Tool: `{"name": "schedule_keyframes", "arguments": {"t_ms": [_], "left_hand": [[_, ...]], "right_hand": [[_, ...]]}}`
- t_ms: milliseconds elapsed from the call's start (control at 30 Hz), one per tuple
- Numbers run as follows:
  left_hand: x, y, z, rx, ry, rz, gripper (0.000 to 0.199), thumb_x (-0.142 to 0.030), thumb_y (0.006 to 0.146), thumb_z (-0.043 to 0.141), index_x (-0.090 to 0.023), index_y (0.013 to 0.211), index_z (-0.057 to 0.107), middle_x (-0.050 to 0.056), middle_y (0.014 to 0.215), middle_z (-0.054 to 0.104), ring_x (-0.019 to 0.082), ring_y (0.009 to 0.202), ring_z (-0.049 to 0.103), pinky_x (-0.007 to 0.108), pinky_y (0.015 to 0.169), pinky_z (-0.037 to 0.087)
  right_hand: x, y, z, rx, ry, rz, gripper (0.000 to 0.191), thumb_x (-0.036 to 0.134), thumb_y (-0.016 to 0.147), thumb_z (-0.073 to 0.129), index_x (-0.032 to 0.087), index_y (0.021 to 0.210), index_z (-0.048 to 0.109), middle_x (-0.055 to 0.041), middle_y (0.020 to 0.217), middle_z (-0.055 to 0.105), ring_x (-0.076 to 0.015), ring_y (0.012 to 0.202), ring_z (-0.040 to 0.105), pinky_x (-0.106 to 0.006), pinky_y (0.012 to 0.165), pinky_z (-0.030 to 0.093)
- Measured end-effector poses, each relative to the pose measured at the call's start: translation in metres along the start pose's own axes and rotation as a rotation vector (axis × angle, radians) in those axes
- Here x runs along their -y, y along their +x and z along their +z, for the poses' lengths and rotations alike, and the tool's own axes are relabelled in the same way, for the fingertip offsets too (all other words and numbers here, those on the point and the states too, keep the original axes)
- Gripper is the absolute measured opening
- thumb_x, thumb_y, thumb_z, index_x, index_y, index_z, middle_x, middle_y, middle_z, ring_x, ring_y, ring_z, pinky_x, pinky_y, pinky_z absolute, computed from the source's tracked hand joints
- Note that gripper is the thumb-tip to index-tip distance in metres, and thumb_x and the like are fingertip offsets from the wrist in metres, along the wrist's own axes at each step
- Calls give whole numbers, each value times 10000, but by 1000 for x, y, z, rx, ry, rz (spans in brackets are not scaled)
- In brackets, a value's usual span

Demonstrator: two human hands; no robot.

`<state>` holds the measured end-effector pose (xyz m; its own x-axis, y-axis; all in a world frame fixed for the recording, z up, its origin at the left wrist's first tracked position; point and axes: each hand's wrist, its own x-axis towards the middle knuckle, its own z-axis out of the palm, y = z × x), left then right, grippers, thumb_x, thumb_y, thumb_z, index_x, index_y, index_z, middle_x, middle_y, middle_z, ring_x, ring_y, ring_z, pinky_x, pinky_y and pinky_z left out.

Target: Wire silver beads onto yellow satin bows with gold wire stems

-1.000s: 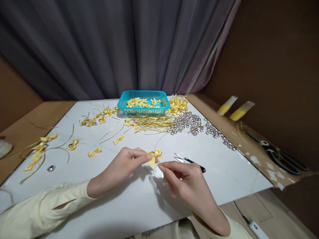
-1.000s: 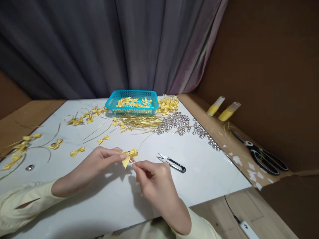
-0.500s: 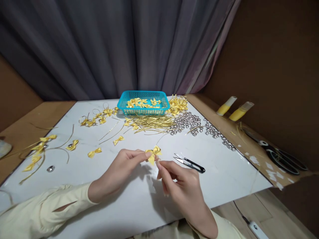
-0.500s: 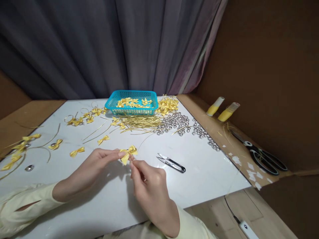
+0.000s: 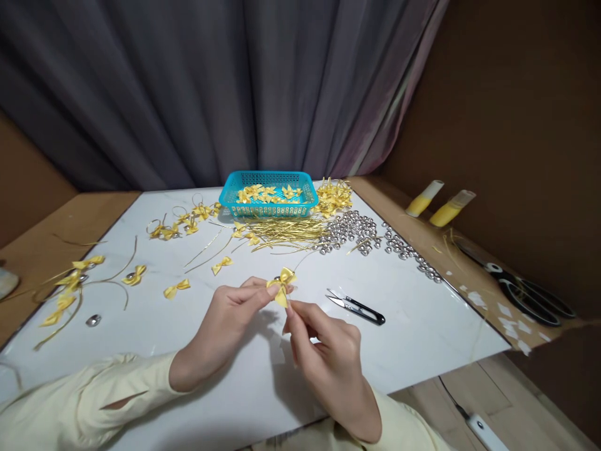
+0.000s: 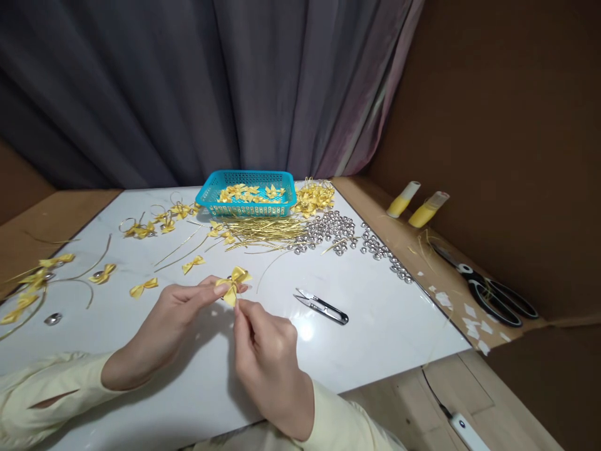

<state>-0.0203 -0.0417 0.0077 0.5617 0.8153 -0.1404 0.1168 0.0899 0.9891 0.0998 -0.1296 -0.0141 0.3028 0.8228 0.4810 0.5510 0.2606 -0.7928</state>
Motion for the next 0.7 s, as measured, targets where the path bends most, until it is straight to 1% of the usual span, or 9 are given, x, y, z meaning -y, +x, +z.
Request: {"name": "schedule_keyframes", "arguments": {"t_ms": [67,167,233,333,467,700], "left_hand": [[-1,-1,-2,-14,9,10,298,-358,810,596,-189,593,712,10,787,671,189,906,567,285,890,399],[-3,-1,-3,-6,0,-17,276,-387,813,595,-188,690,742,23,845,675,197,914,565,290,874,403],[-4,0,-4,9,1,-37,283,-404,812,590,-187,720,748,31,818,684,207,914,562,301,868,402],[-7,1,-5,38,18,-54,297,-409,813,580,-189,700,745,29,752,691,205,867,562,316,873,386],[-9,1,-5,62,4,-58,289,-410,805,584,-186,718,746,23,729,685,190,810,550,314,871,368],[-10,2,-6,73,-70,-83,305,-389,784,615,-165,580,649,-1,654,590,155,724,479,267,744,368]], "right_hand": [[2,0,0,0,10,7,176,115,885,456,132,808,614,35,488,506,-60,347,425,-172,376,355],[3,1,-1,-2,-10,-28,174,110,889,452,135,844,618,32,501,522,-67,366,448,-177,395,378],[1,2,-3,-16,-54,-103,179,95,887,443,137,894,617,12,548,573,-80,406,497,-183,430,413],[-2,3,-4,-56,-135,-246,208,62,877,436,141,966,607,-28,649,651,-107,492,582,-199,506,476],[-6,3,-3,-108,-211,-366,234,32,856,460,138,1019,591,-52,692,678,-136,535,620,-221,529,498],[-11,4,-1,-135,-276,-485,321,-13,835,470,133,1116,521,-69,721,690,-152,571,618,-235,519,483]]}}
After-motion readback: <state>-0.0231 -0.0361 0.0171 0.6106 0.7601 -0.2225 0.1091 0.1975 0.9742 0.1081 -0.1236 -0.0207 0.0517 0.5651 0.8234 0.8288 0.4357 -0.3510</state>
